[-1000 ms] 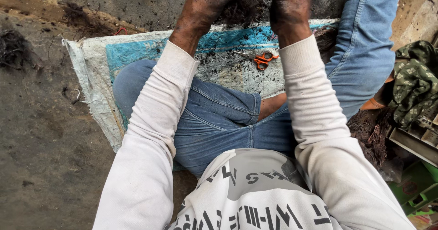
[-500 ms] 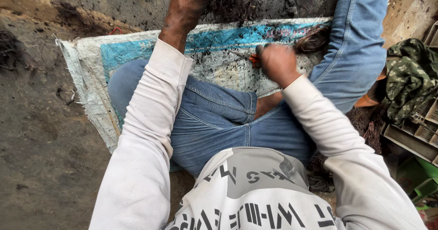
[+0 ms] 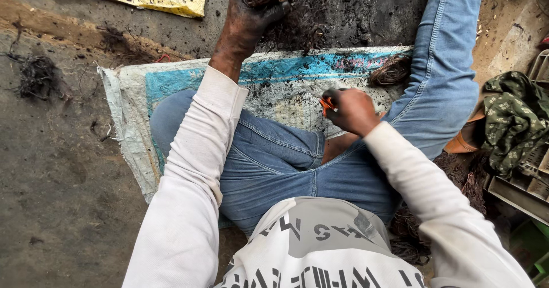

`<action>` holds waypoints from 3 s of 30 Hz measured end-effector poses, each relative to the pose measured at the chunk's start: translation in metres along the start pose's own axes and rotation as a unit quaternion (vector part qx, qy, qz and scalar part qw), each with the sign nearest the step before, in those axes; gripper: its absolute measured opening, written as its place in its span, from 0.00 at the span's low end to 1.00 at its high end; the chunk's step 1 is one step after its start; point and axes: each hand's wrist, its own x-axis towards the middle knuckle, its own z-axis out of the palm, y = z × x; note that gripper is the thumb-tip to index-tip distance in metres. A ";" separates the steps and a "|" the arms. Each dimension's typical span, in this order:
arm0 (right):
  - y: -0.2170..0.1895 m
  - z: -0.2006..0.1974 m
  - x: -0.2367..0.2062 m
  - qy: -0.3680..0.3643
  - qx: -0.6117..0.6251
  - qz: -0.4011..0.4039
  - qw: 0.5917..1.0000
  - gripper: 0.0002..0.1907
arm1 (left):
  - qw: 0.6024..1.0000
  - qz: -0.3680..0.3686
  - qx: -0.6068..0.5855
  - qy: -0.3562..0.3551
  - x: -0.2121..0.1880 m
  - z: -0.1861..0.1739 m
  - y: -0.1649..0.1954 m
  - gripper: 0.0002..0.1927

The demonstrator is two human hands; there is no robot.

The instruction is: The person sits cross-legged on a mat and cleans a dark fibrous material by hand, picking out debris and occasionally using orange-handled scissors to cut sections. The cleaned material is placed into a nearby basket.

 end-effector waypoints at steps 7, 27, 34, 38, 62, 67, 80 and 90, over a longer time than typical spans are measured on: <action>0.005 -0.058 -0.011 -0.035 0.490 -0.019 0.871 0.21 | 0.857 0.250 0.449 0.023 -0.002 -0.001 -0.004 0.30; -0.032 -0.096 0.051 0.000 0.498 -0.121 0.859 0.16 | 0.769 0.241 0.591 -0.034 -0.005 0.003 -0.020 0.44; -0.025 -0.100 0.063 -0.010 0.531 -0.138 0.836 0.18 | 0.997 0.037 0.053 -0.041 -0.004 0.008 0.003 0.34; -0.018 -0.104 0.073 -0.011 0.546 -0.130 0.827 0.20 | 0.999 -0.003 0.009 -0.040 -0.003 0.009 0.008 0.37; 0.015 -0.096 0.082 0.105 0.500 -0.177 0.841 0.17 | 0.992 -0.054 -0.072 -0.089 -0.006 0.016 -0.024 0.29; 0.016 -0.109 0.077 0.076 0.614 -0.189 0.763 0.22 | 0.998 0.017 0.020 -0.060 -0.005 0.014 -0.006 0.26; 0.007 -0.059 0.043 0.153 0.073 0.072 0.983 0.20 | 0.873 -0.056 -0.473 -0.100 0.007 -0.006 -0.025 0.23; -0.016 0.030 0.030 0.017 -0.150 -0.010 0.989 0.08 | 0.786 -0.024 -0.602 -0.140 0.002 -0.010 -0.053 0.30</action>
